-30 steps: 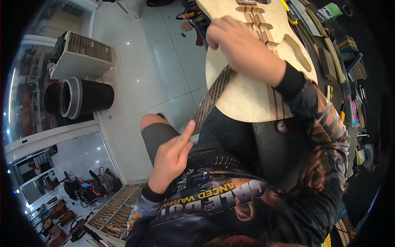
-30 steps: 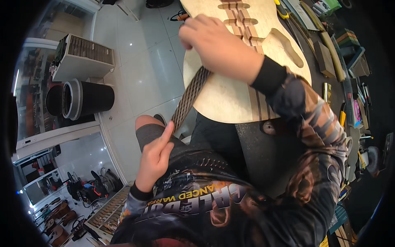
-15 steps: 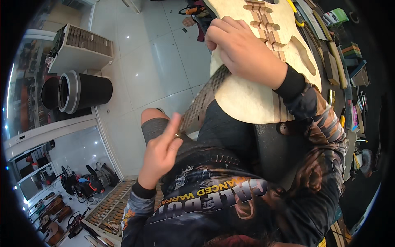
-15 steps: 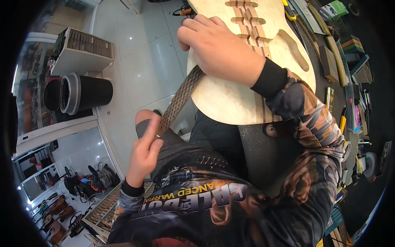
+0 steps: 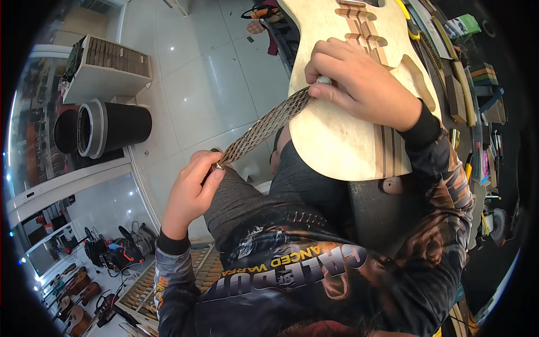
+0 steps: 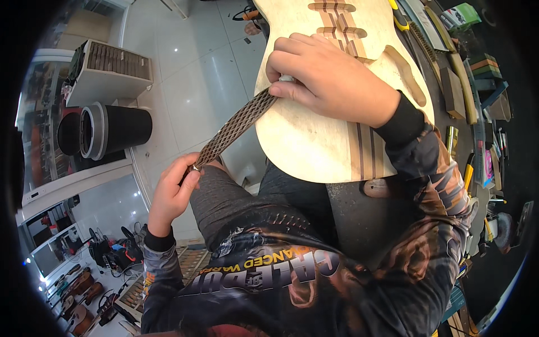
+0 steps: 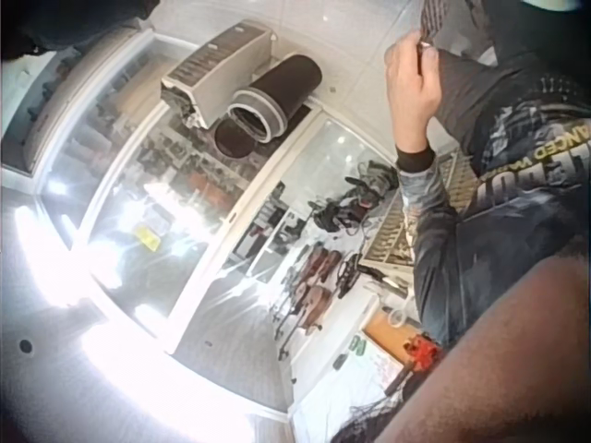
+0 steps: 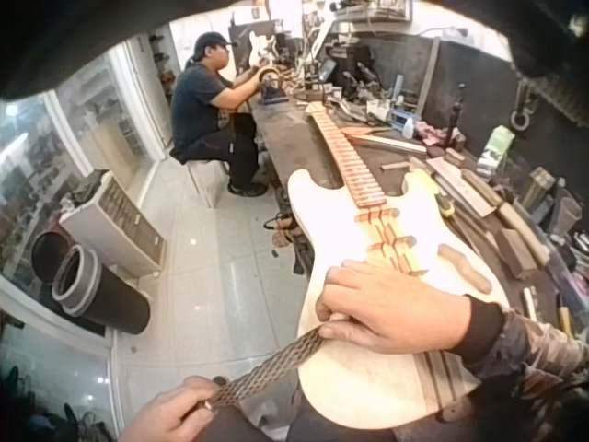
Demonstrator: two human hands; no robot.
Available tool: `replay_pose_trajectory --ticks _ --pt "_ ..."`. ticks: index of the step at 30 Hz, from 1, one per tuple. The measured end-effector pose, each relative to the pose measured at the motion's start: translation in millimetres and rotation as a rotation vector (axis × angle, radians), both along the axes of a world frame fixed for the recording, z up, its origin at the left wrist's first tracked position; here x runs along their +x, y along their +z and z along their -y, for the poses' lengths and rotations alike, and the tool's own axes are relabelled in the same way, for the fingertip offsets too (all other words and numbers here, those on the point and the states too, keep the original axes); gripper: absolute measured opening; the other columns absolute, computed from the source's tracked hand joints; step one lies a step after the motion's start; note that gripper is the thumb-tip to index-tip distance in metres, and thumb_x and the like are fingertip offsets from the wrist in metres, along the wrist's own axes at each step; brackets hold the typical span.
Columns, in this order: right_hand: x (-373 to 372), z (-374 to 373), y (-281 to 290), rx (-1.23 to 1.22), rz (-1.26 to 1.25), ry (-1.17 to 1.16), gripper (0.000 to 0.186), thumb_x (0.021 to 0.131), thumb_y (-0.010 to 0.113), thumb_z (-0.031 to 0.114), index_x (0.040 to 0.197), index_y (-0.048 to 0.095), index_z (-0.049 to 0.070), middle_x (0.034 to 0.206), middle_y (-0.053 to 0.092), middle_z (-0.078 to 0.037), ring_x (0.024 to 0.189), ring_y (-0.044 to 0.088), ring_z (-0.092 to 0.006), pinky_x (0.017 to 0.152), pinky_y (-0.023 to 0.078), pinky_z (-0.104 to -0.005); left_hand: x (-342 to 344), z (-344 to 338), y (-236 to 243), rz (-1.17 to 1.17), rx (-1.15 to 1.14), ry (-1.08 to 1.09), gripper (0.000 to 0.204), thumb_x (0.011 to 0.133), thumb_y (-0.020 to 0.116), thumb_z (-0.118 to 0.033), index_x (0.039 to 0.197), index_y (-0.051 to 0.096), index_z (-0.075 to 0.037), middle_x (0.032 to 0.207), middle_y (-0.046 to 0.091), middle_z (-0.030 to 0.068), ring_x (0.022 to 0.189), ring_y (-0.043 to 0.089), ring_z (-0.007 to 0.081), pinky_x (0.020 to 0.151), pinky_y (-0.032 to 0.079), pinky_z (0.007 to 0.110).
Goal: The person sands the surface of a wooden guitar body using a sanding block and a rasp tool, reaching for different tools from the workbench and applying them to the wood in multiple directions.
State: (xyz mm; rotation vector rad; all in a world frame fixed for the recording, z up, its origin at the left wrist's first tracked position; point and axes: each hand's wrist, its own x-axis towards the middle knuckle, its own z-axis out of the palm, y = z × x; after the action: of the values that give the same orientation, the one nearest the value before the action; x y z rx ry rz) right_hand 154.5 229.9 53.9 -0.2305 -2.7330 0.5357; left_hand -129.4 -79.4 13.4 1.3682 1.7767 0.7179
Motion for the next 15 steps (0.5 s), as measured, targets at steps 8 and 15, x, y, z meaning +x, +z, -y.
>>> replay_pose_trajectory --ticks 8,15 --pt "-4 -4 -7 -0.045 -0.079 -0.054 0.018 0.104 0.076 0.02 0.103 0.066 0.005 0.104 0.063 -0.012 0.108 0.063 -0.0343 0.095 0.05 -0.0469 0 -38 -1 -0.256 0.292 -0.07 0.04 0.106 0.071 -0.009 0.146 0.069 -0.003 0.109 0.079 0.0193 0.088 0.078 0.0357 0.081 0.061 0.043" --pt "53 -2 7 -0.224 0.011 -0.23 0.013 0.098 0.075 0.001 0.105 0.064 0.001 0.109 0.055 -0.014 0.108 0.059 -0.0335 0.095 0.047 -0.0405 52 -64 14 -0.379 0.282 -0.103 0.035 0.103 0.077 -0.021 0.133 0.071 -0.004 0.11 0.08 0.0167 0.093 0.078 0.0409 0.077 0.061 0.047"
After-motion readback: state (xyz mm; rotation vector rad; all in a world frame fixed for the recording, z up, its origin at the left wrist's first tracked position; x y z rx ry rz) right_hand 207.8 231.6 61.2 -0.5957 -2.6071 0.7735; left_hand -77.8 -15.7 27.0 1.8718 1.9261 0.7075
